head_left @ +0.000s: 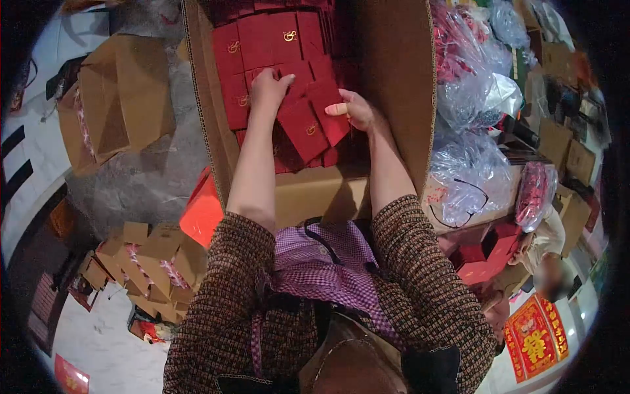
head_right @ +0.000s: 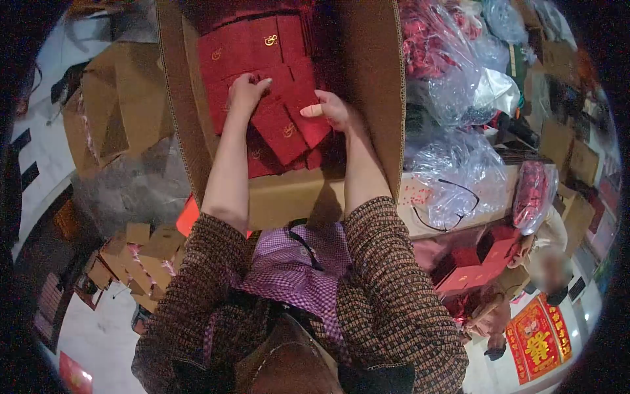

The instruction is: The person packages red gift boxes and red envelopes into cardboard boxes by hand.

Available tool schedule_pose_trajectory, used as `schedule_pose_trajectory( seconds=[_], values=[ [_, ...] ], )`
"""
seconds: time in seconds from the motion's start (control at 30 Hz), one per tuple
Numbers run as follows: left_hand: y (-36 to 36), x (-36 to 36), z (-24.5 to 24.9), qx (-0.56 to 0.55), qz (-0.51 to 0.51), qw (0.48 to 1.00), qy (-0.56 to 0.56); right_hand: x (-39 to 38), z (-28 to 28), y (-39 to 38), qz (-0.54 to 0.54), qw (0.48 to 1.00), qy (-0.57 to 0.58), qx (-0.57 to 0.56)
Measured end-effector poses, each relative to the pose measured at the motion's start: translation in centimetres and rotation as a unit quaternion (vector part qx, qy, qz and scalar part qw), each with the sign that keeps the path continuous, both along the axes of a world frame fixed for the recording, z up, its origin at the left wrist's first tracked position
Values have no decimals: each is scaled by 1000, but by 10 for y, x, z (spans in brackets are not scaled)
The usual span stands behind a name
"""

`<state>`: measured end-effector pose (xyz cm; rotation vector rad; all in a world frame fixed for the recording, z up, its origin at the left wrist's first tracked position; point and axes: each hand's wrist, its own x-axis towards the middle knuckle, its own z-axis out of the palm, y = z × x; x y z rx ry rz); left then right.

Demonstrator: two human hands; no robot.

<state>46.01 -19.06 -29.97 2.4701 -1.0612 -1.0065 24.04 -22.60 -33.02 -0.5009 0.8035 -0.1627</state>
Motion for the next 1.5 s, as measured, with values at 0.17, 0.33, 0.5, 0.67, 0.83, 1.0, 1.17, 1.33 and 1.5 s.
schedule_pose_trajectory(
  seconds=[0.17, 0.33, 0.5, 0.67, 0.83, 1.0, 1.17, 1.33, 1.5],
  values=[
    [-2, 11, -41, 11, -1, 999, 53, -2, 3, 0, 3, 1000, -14, -9],
    [0, 15, -57, -10, -24, 993, 119, -3, -2, 1, 0, 1000, -4, -14],
    [10, 17, -58, -108, 56, 979, 164, -4, -2, 3, -4, 1000, -1, -7],
    [42, 26, -11, -312, 290, 879, 212, -2, -8, 12, 141, 988, 47, -48],
    [74, 51, -4, -299, 281, 896, 171, 0, -12, 13, 133, 978, 139, -74],
    [78, 50, -22, -332, 305, 819, 354, 4, 12, -1, 29, 996, -1, -84],
    [80, 32, 10, -181, 286, 779, 529, 6, 16, 2, -37, 996, -27, -80],
    [93, 53, 4, -128, 177, 775, 593, 10, 17, 3, 5, 995, -16, -94],
    [86, 36, 13, -77, 268, 773, 569, 14, 6, 12, -33, 996, 36, -73]
  ],
)
